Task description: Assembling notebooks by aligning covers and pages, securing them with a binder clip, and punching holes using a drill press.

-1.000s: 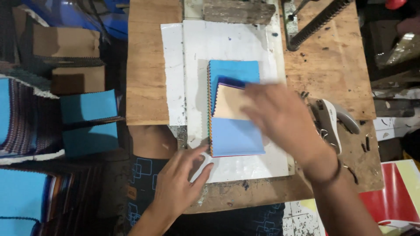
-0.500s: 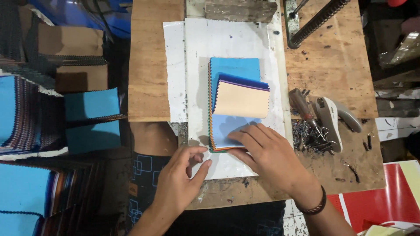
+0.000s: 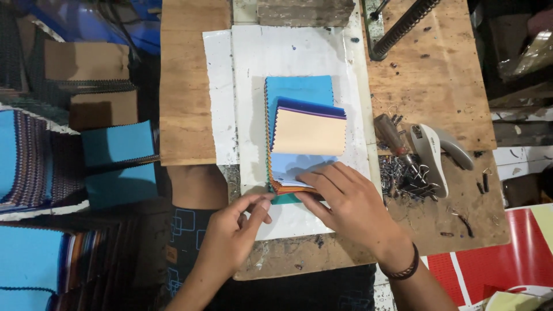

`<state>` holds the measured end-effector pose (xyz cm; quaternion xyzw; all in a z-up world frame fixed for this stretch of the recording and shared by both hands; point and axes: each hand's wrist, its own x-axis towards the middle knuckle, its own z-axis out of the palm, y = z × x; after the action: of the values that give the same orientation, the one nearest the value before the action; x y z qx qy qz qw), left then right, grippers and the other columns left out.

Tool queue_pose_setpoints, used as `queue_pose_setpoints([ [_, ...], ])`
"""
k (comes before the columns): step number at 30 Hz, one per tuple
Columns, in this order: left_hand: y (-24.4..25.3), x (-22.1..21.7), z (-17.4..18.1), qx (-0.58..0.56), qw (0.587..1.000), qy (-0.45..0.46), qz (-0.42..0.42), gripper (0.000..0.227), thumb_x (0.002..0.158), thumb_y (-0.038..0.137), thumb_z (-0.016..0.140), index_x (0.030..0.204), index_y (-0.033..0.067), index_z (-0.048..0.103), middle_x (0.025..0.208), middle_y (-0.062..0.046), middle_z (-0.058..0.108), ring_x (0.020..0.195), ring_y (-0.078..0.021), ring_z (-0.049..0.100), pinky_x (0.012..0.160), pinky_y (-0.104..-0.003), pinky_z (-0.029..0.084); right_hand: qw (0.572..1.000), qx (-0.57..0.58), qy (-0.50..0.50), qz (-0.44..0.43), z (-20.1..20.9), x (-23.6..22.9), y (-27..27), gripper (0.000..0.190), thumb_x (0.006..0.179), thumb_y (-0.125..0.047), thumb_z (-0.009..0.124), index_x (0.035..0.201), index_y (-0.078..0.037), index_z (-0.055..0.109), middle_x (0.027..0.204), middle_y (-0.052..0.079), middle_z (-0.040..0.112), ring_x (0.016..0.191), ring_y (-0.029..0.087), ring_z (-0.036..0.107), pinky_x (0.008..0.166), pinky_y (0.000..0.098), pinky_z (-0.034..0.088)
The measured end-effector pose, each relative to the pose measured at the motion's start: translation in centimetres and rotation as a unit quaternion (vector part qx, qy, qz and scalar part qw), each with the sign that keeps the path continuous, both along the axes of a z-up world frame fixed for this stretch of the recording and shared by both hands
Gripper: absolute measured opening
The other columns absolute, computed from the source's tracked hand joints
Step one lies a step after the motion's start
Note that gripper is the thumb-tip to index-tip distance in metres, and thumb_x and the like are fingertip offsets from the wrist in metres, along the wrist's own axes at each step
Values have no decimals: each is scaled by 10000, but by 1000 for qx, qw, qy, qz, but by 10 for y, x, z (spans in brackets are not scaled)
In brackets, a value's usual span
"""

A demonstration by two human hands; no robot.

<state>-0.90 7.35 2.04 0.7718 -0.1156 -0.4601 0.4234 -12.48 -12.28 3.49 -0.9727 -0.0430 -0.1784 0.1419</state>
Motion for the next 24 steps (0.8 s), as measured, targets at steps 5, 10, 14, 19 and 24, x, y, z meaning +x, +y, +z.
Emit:
queue_pose_setpoints([
  [5, -8, 6, -1, -14, 995, 87, 39, 518, 986, 467, 470, 985, 100, 836, 691, -43, 772, 399, -107, 326, 449, -285, 271, 1000, 11, 24, 9, 11, 0, 8, 297, 952, -207, 760, 1164, -36, 643, 1010, 98, 641, 892, 261, 605, 779, 369, 518],
  [10, -13, 8, -25, -98, 992, 75, 10, 607, 973, 485, 587, 619, 25, 764, 395, -33, 448, 377, -91, 303, 406, -265, 187, 999, -9, 37, -27, 6, -13, 11, 322, 998, -285, 695, 1233, -68, 661, 1125, 112, 630, 993, 306, 608, 830, 410, 490],
  [14, -23, 7, -6, 50, 996, 67, 31, 357, 932, 337, 757, 748, 35, 810, 638, -44, 762, 487, -115, 355, 509, -279, 285, 998, 31, 5, -63, 12, -27, -13, 291, 993, -253, 703, 1188, -51, 629, 1139, 131, 689, 1004, 279, 668, 850, 399, 537],
  [19, -24, 5, 4, 51, 993, 84, 58, 312, 939, 298, 726, 839, 7, 781, 766, -99, 851, 433, -129, 302, 447, -292, 228, 961, -92, -22, -258, 18, -67, -70, 276, 992, -156, 714, 1232, -31, 659, 1128, 121, 693, 1036, 252, 629, 942, 377, 508],
  [24, -24, 0, 6, 43, 992, 103, 64, 277, 930, 289, 675, 983, 23, 728, 907, -147, 926, 471, -175, 395, 520, -296, 389, 895, -15, 222, -385, 9, -116, -90, 401, 963, -364, 669, 1208, -48, 700, 1143, 166, 713, 1013, 328, 693, 781, 453, 596],
])
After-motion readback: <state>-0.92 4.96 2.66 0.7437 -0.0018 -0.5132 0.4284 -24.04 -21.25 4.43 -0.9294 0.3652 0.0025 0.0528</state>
